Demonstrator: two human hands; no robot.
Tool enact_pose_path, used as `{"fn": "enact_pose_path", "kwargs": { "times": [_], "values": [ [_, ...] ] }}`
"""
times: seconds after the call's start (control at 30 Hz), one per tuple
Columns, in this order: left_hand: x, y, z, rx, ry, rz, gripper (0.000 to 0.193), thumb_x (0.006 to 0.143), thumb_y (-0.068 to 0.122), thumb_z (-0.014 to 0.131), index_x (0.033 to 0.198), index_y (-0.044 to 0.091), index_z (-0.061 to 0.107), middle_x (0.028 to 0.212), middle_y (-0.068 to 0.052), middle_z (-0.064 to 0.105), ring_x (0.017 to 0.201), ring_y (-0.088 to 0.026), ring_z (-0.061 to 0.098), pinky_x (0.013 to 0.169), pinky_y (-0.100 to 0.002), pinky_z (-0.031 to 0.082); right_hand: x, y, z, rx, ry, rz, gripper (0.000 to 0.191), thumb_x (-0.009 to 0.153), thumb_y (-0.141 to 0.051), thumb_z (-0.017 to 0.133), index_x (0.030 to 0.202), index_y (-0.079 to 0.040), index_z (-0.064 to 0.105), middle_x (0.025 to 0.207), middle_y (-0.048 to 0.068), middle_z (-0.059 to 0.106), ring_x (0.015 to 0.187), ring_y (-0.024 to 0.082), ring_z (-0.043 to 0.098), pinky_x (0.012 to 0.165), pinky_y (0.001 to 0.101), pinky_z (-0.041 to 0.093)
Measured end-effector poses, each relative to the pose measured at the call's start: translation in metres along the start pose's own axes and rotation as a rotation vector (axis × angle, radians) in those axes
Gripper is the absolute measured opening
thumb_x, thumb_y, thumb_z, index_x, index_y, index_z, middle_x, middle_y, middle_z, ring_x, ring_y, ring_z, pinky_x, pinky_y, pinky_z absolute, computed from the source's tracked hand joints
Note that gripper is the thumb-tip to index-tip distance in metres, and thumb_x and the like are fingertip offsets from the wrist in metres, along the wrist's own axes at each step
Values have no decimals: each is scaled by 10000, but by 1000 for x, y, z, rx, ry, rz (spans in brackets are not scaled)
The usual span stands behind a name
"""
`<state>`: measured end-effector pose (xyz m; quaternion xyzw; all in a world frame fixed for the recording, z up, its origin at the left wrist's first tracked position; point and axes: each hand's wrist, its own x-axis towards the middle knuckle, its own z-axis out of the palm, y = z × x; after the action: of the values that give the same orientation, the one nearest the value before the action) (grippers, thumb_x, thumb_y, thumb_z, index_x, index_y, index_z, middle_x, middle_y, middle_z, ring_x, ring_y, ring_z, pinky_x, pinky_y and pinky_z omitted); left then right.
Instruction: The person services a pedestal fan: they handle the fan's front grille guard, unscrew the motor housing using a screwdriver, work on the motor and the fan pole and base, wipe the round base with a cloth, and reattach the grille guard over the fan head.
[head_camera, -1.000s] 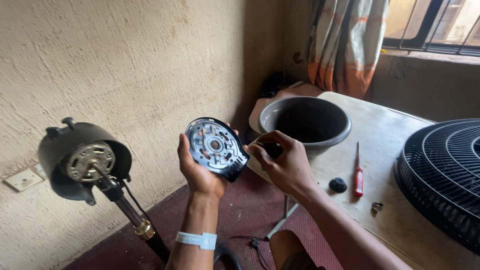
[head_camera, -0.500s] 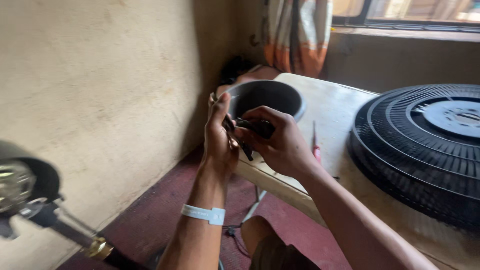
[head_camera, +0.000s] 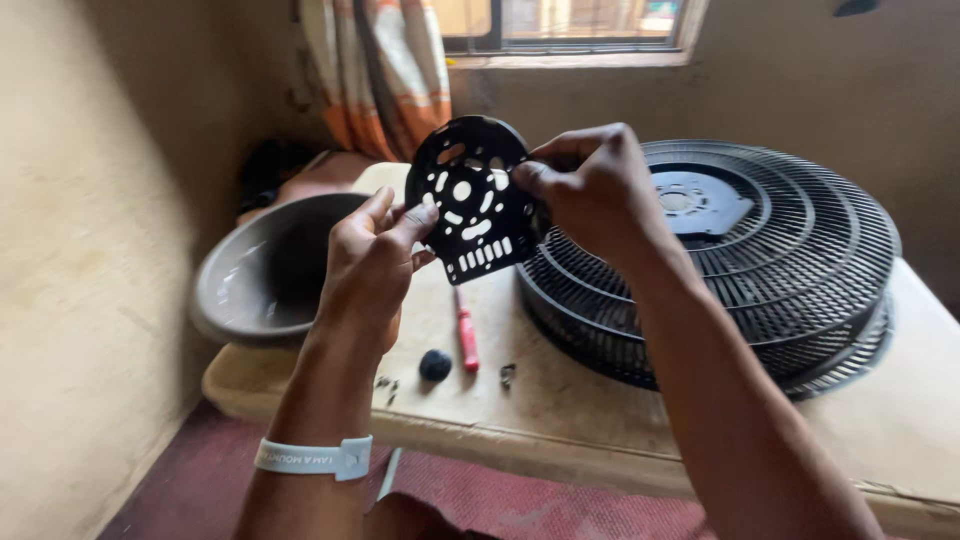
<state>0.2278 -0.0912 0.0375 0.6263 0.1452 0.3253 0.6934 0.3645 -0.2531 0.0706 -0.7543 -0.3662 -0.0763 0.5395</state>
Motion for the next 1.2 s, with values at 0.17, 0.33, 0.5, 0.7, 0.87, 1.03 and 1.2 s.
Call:
{"fn": "enact_pose_path", "kwargs": {
  "times": [0.17, 0.33, 0.5, 0.7, 0.87, 1.03, 1.2],
  "values": [
    [30, -12, 55, 117, -157, 4, 265, 850, 54, 631, 1074, -37, 738, 902, -33, 761, 818, -107, 682, 773, -241, 546, 29, 23, -69, -172, -23, 260, 206, 858, -242, 808, 940, -54, 830, 688, 74, 729, 572, 118, 603, 532, 307, 476],
    [55, -28, 113, 166, -295, -129, 173, 860, 87, 644, 919, -24, 763, 806, -32, 711, 700, -117, 610, 624, -274, 486, 49, 57, -118, -336, -44, 327, 237, 829, -244, 826, 890, -15, 828, 688, 88, 736, 598, 135, 629, 566, 333, 504],
    [62, -45, 154, 181, -365, -166, 189, 814, 70, 626, 902, -23, 766, 778, -35, 711, 661, -110, 595, 586, -285, 473, 61, 97, -145, -443, -29, 474, 254, 796, -247, 840, 857, -1, 828, 698, 103, 747, 627, 160, 655, 620, 341, 531],
    [60, -53, 173, 413, -323, -108, 320, 782, 163, 672, 1067, 18, 702, 946, -75, 768, 880, -171, 760, 769, -305, 570, 60, 121, -155, -522, -22, 534, 276, 785, -227, 849, 826, 43, 804, 712, 134, 739, 653, 187, 650, 655, 381, 543],
    [59, -64, 175, 722, -344, -19, 466, 732, 231, 638, 1118, -2, 754, 1031, -195, 800, 969, -292, 760, 907, -376, 553, 56, 123, -149, -634, -74, 576, 304, 792, -269, 846, 841, 27, 797, 745, 180, 756, 708, 236, 709, 713, 402, 561],
    [61, -81, 178, 933, -302, 260, 725, 741, 254, 700, 1356, -100, 554, 1145, -321, 682, 1097, -401, 660, 1025, -434, 494, 53, 120, -145, -767, -143, 584, 355, 769, -309, 867, 843, 30, 792, 803, 216, 759, 779, 294, 738, 762, 423, 567],
    [56, -87, 179, 1028, -342, 242, 703, 773, 258, 697, 1367, -85, 545, 1103, -301, 698, 1098, -402, 639, 1014, -449, 504, 50, 113, -145, -824, -149, 630, 425, 779, -337, 885, 849, 69, 783, 837, 252, 768, 828, 328, 757, 785, 445, 579]
  ]
}}
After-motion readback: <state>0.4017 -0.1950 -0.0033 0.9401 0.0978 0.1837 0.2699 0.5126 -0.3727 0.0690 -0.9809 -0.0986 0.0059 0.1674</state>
